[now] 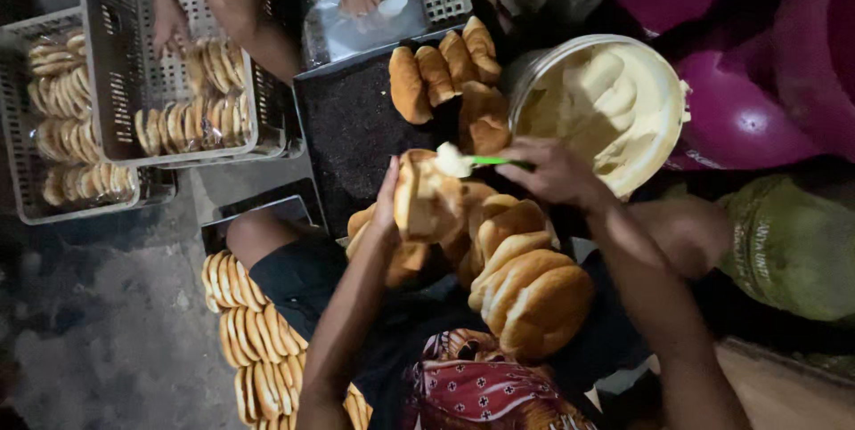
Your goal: The person picks up bread rolls one by one and holds them open while using a green spatula to spread a yellow substance from a bucket onto the inside of each roll, before setting them onto a tray.
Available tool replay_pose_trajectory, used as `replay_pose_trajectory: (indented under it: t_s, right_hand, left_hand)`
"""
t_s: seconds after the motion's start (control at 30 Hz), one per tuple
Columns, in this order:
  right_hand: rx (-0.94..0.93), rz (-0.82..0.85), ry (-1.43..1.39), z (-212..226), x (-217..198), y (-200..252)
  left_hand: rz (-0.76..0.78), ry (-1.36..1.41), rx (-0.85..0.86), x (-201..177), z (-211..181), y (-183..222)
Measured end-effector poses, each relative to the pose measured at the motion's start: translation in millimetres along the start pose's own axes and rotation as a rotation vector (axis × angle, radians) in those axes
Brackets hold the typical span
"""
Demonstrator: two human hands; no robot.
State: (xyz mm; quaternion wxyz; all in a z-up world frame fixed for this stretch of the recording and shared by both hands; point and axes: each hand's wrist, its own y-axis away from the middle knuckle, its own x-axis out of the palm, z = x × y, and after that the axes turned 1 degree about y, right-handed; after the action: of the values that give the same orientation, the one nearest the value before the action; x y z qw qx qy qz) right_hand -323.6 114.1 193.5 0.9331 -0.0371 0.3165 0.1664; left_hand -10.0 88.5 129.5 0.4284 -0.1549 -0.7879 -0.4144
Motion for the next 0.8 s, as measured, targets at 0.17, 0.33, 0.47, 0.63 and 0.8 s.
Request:
replay_pose_trajectory:
  t_s: [0.17, 0.33, 0.47, 0.63, 0.8]
  right_hand:
    - [-0.252, -0.034, 0.474, 17, 10, -6]
    - [-0.273, -0.063, 0.687, 20, 11, -7]
    - [-0.283, -0.134, 0.674, 26, 12, -5]
    - [-0.46, -0.101, 0.716, 28, 23, -8]
    - [-0.267, -0.04, 0.57, -20, 2, 2]
  left_hand:
    - [-0.075, 0.018, 0.091, 4, 8, -34]
    - [-0.111, 0.058, 0.237, -8, 7, -34]
    - [-0.055, -0.034, 0.235, -13, 21, -20]
    - [-0.154, 0.028, 0.371, -35, 14, -32]
    - [-0.165, 0.163, 0.403, -59, -22, -35]
